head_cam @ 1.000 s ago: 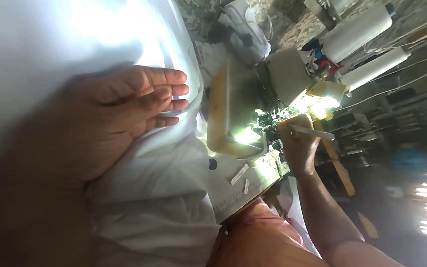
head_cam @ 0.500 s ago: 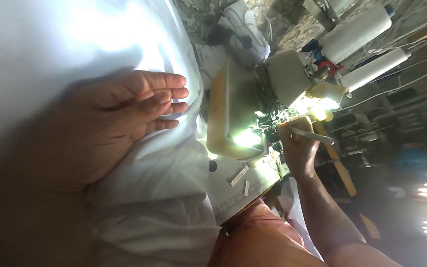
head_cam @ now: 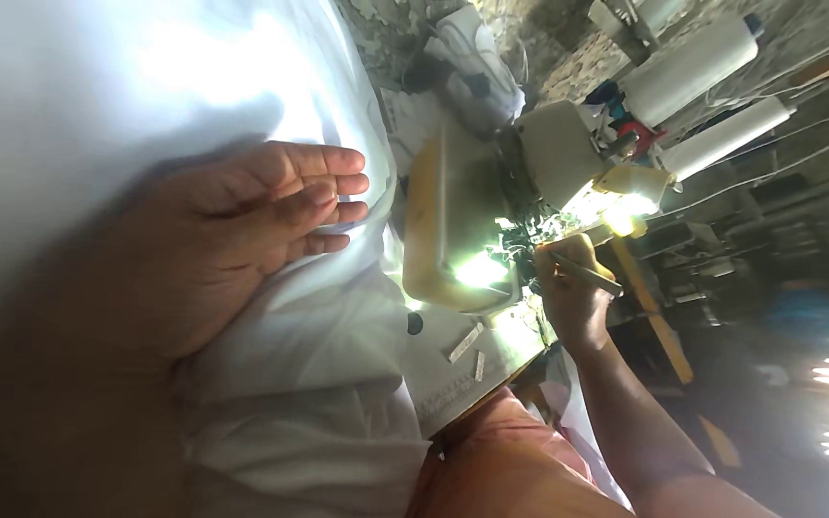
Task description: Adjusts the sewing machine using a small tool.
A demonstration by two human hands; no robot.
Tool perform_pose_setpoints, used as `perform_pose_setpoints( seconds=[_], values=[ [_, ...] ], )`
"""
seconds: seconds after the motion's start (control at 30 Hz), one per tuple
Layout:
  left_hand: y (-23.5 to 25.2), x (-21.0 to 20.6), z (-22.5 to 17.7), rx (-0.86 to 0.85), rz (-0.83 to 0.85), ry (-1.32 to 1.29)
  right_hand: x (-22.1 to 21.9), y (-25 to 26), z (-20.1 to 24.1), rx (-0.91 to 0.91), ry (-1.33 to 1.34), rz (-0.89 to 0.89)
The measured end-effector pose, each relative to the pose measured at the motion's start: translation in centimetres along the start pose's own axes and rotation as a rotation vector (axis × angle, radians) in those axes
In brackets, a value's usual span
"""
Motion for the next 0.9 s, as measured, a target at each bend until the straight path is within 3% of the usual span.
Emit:
perform_pose_setpoints(
  seconds=[0.53, 0.9],
  values=[
    [0.03, -0.02, 0.02, 0.004, -0.002, -0.006, -0.16, -0.43, 0.21, 0.048, -0.077, 0.016],
    [0.15, 0.13, 0.32, -0.004, 0.02, -0.032, 0.08, -0.17, -0.12, -0.018, -0.027, -0.01]
  ],
)
Point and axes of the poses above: each hand's wrist, its own y-axis towards the middle knuckle, its own x-axis out of the back of the hand, z = x × y, the point moved 4 cm from there along y, towards the middle knuckle, and after that the axes turned 6 degrees about x, right-handed, at the moved point
